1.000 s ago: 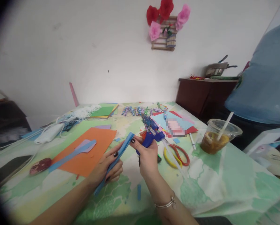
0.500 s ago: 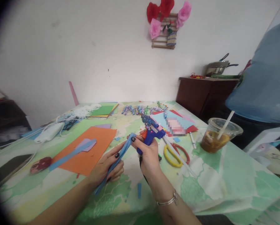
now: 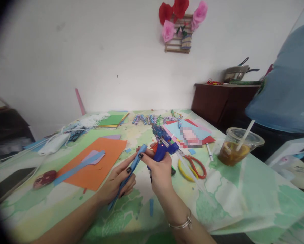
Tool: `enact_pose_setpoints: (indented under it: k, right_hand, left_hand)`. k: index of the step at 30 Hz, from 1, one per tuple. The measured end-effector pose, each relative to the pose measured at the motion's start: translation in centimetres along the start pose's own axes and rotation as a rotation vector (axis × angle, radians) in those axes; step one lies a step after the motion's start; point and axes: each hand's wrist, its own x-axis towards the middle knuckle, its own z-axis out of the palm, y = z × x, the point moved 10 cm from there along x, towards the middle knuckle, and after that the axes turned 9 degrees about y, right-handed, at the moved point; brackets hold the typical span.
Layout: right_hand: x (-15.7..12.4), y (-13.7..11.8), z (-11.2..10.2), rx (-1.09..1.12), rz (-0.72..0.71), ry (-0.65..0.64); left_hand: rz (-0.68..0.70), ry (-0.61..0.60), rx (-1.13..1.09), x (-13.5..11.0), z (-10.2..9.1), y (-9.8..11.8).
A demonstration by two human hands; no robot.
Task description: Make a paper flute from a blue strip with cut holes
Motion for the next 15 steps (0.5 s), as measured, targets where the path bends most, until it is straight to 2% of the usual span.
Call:
enact_pose_setpoints:
  k: [5, 9, 12, 15]
  right_hand:
    - [0.1, 0.0, 0.0, -0.022, -0.02, 0.009]
    - [0.1, 0.9, -0.9, -0.034, 0.013, 0.066]
    - [0.1, 1.8, -0.9, 0.032, 0.092, 0.056]
    - [0.0, 2.6, -0.5, 0.075, 0.177, 0.018]
  left_hand:
    - [0.046, 0.078, 0.175, 0.0, -0.7, 0.3]
    - [0.15, 0.191, 0.576, -0.1, -1.8, 1.1]
    - [0.262, 0.227, 0.909, -0.5, -1.6, 1.8]
    - [0.314, 0.318, 1.058, -0.9, -1.5, 2.4]
